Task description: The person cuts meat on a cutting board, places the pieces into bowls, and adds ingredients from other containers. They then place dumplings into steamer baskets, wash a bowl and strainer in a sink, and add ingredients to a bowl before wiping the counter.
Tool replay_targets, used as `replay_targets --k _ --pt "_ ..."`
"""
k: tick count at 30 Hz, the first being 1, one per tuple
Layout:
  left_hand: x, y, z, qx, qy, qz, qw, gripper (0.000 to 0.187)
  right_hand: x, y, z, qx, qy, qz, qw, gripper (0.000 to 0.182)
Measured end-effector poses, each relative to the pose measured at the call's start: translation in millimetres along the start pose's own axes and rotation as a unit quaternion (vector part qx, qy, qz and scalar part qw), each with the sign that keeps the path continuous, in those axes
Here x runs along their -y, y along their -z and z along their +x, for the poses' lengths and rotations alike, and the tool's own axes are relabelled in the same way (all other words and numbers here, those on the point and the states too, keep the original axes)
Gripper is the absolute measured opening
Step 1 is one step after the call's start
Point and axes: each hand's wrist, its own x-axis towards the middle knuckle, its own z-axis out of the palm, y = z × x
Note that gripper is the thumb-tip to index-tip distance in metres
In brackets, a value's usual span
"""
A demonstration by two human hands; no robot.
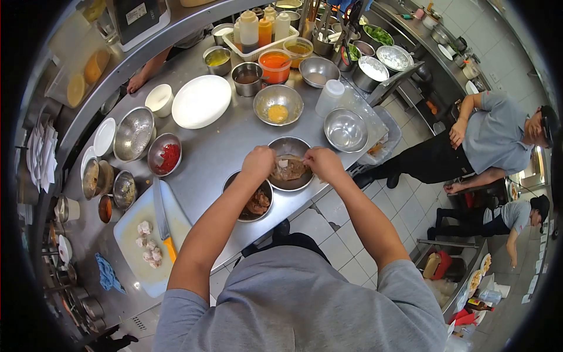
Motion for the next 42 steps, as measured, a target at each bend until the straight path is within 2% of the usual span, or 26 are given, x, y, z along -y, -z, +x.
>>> replay_targets --k 1,2,4,5,6,7,9,12,14,16,17,19,23,25,27,28,29,32,34,35,36,37,38,39,40,42 --pt "-2.3 13.5 -0.3 0.001 0.003 0.000 1.000 0.013 -1.9 5.3 0.9 -0.027 0.011 0.085 0.996 0.013" --pt "-4.4 27.2 -1.9 -0.021 0.016 -0.071 0.997 0.013 -3.5 9.7 1.0 -0.024 0.012 0.087 0.996 0.013" --pt "-9.9 45.9 0.6 -0.042 0.030 -0.142 0.989 0.014 -3.0 20.9 0.8 -0.068 0.043 0.251 0.965 0.018" --pt "-13.6 52.4 4.1 -0.020 0.060 -0.234 0.970 0.019 -0.2 23.5 2.0 -0.067 0.043 0.252 0.964 0.018" --pt "-15.8 53.3 8.0 0.002 0.089 -0.325 0.941 0.024 4.5 24.0 4.4 -0.031 0.001 0.355 0.934 0.022" --pt "-19.5 51.0 12.1 0.001 0.090 -0.325 0.941 0.024 9.1 22.8 7.3 0.006 -0.042 0.453 0.890 0.027" --pt "-29.6 45.5 20.4 0.079 0.131 -0.484 0.862 0.023 10.9 9.0 16.3 -0.027 -0.002 0.415 0.909 0.032" --pt "-42.4 40.3 23.7 0.086 0.061 -0.530 0.841 0.025 10.1 -3.5 22.6 -0.101 0.039 0.319 0.941 0.045" --pt "-50.5 50.3 17.7 0.069 0.053 -0.531 0.843 0.025 3.4 2.8 19.9 -0.113 -0.046 0.447 0.886 0.047" --pt "-49.1 55.2 9.2 0.029 0.041 -0.528 0.848 0.025 -24.2 9.4 14.2 -0.153 -0.050 0.467 0.870 0.046" --pt "-41.2 56.4 3.8 0.004 0.033 -0.525 0.851 0.025 -39.8 19.2 11.9 -0.192 -0.100 0.553 0.804 0.041" --pt "-31.8 72.7 -16.7 0.021 0.118 -0.591 0.798 0.025 -79.0 33.9 16.7 -0.291 -0.159 0.678 0.656 0.032" --pt "16.1 78.9 -69.0 -0.045 0.201 -0.594 0.778 0.025 -200.8 70.9 41.0 -0.395 -0.186 0.724 0.534 0.027" --pt "38.3 84.9 -100.2 -0.094 0.229 -0.593 0.766 0.024 -270.6 79.4 70.4 -0.453 -0.172 0.697 0.529 0.019" --pt "64.6 88.5 -134.8 -0.139 0.257 -0.584 0.758 0.023 -302.4 108.0 95.1 -0.491 -0.244 0.599 0.584 0.019" --pt "71.2 88.1 -151.1 -0.177 0.282 -0.573 0.749 0.022 -337.1 109.6 105.8 -0.516 -0.250 0.500 0.650 0.019" --pt "74.5 88.7 -166.1 -0.202 0.301 -0.568 0.739 0.022 -401.7 125.4 110.9 -0.437 -0.302 0.299 0.793 0.028" --pt "88.4 108.1 -224.0 -0.293 0.334 -0.512 0.735 0.021 -450.4 131.3 111.3 -0.391 -0.179 0.269 0.862 0.024" --pt "89.4 119.9 -252.2 -0.322 0.367 -0.481 0.728 0.020 -479.0 138.3 117.1 -0.391 -0.081 0.222 0.890 0.021" --pt "99.7 116.1 -272.0 -0.338 0.380 -0.489 0.708 0.020 -514.8 152.2 141.5 -0.374 -0.329 0.455 0.738 0.023" --pt "103.0 117.1 -288.5 -0.349 0.390 -0.480 0.704 0.020 -476.6 162.8 158.8 -0.453 -0.408 0.442 0.658 0.025" --pt "105.1 119.4 -301.7 -0.367 0.403 -0.478 0.689 0.019 -449.2 172.3 147.0 -0.421 -0.323 0.428 0.732 0.031" --pt "107.8 120.3 -312.5 -0.384 0.413 -0.478 0.673 0.019 -416.3 165.4 142.7 -0.475 -0.240 0.484 0.695 0.027" --pt "112.4 119.7 -324.2 -0.398 0.416 -0.477 0.665 0.018 -346.0 153.7 114.5 -0.469 -0.236 0.487 0.698 0.027" --pt "119.4 117.2 -335.8 -0.403 0.418 -0.476 0.661 0.018 -251.9 158.1 132.2 -0.537 -0.154 0.475 0.680 0.024" --pt "134.8 108.6 -359.8 -0.430 0.416 -0.458 0.657 0.016 -145.8 124.6 124.1 -0.466 -0.122 0.479 0.734 0.023"
